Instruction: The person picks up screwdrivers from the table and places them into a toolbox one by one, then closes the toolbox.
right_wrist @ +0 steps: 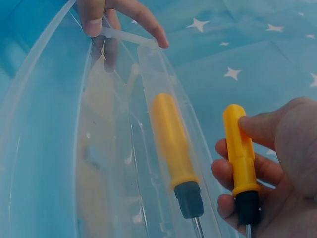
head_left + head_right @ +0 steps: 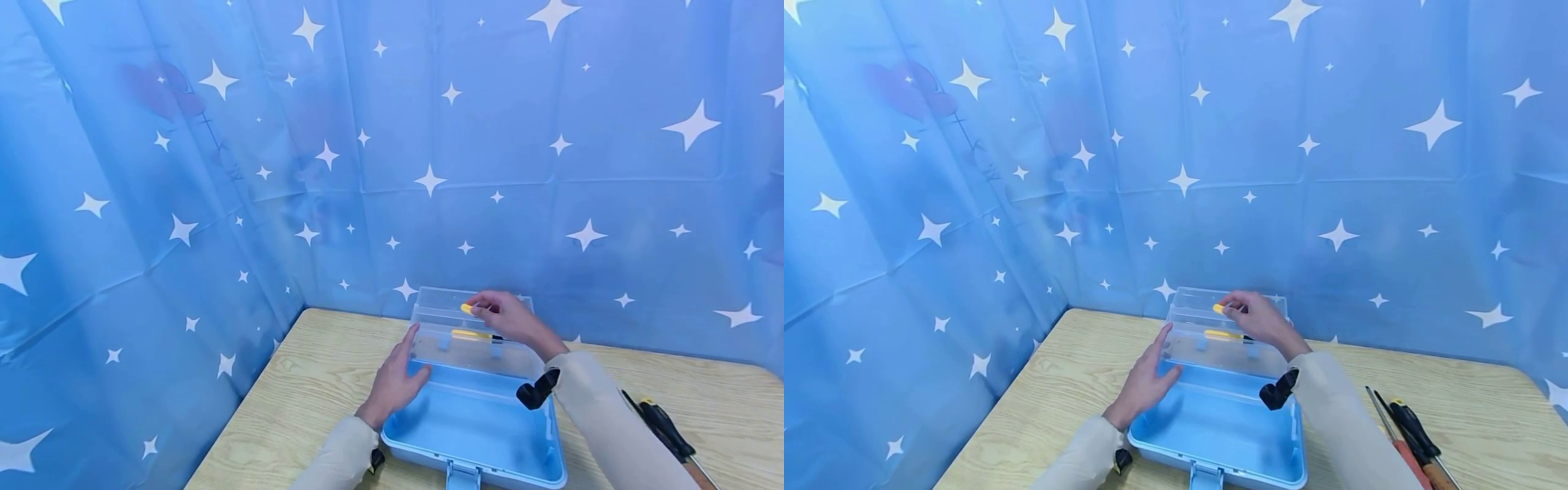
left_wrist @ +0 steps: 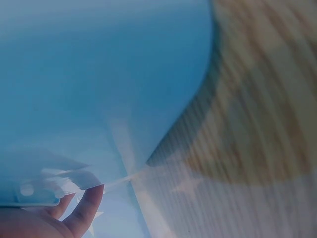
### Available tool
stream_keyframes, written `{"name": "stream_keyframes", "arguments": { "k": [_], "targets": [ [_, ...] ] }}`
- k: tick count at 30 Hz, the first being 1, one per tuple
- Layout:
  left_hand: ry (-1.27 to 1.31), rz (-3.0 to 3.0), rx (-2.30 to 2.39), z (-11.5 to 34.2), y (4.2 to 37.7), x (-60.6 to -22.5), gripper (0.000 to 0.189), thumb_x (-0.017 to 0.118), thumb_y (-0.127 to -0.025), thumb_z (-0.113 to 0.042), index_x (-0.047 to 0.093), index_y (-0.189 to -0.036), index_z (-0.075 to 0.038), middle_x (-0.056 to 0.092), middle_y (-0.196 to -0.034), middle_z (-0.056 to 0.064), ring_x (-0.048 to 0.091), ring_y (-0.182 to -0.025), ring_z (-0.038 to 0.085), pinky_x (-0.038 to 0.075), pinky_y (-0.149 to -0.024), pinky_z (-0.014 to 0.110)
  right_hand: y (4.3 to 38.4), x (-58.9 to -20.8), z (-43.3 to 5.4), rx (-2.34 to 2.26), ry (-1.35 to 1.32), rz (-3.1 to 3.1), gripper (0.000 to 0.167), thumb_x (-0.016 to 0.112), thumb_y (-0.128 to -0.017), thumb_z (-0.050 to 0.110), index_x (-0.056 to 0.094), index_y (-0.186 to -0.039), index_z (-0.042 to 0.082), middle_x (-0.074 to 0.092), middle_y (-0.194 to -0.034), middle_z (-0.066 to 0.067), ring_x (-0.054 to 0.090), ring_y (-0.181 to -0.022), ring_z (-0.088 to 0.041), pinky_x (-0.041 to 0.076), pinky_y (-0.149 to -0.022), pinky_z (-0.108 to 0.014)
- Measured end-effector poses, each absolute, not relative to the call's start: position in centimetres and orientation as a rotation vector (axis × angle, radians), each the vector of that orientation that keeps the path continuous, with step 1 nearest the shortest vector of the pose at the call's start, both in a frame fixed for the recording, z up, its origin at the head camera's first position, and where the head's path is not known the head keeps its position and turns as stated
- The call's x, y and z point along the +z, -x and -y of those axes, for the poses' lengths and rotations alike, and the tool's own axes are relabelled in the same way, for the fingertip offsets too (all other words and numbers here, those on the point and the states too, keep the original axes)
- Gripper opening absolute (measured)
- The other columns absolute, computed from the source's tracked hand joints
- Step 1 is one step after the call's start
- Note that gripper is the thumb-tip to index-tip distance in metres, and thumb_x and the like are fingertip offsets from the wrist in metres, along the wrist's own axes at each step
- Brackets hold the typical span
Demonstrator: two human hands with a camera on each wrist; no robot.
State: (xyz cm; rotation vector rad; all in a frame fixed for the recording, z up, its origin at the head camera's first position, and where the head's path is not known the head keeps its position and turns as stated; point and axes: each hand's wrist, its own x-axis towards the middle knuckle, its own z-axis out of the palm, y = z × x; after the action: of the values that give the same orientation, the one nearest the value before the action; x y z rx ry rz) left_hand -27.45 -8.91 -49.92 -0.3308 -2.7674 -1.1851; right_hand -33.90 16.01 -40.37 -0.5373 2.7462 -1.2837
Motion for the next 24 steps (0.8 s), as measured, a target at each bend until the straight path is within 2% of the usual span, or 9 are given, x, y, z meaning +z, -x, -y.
{"name": "stream_keyframes", "arguments": {
  "k": [7,16,24],
  "targets": [
    [0.317,2.771,-1.188,8.9,27.5,-49.9,0.078,0.06,-0.095,-0.035,0.012,-0.157,-0.044,0.042,-0.154,0.004,0.051,-0.133,0.029,0.046,-0.105,0.055,33.9,-40.4,-15.5,-1.252,0.569,-2.761,0.025,0.057,-0.101,0.016,0.067,-0.122,0.009,0.066,-0.114,-0.013,0.059,-0.091,-0.025,0.058,-0.08,-0.036],
    [0.326,2.766,-1.191,8.9,27.5,-50.0,0.078,0.06,-0.095,-0.036,0.012,-0.157,-0.045,0.044,-0.153,0.005,0.05,-0.134,0.03,0.046,-0.105,0.055,34.2,-41.1,-15.1,-1.264,0.564,-2.749,0.023,0.057,-0.101,0.015,0.068,-0.12,0.01,0.067,-0.111,-0.012,0.059,-0.084,-0.023,0.056,-0.074,-0.03],
    [0.319,2.761,-1.201,8.9,27.5,-50.0,0.078,0.06,-0.095,-0.036,0.012,-0.157,-0.045,0.043,-0.153,0.005,0.051,-0.133,0.029,0.046,-0.104,0.054,34.2,-41.8,-15.1,-1.263,0.616,-2.741,0.023,0.058,-0.1,0.014,0.069,-0.12,0.009,0.067,-0.113,-0.013,0.06,-0.085,-0.021,0.058,-0.077,-0.033]
  ]
}}
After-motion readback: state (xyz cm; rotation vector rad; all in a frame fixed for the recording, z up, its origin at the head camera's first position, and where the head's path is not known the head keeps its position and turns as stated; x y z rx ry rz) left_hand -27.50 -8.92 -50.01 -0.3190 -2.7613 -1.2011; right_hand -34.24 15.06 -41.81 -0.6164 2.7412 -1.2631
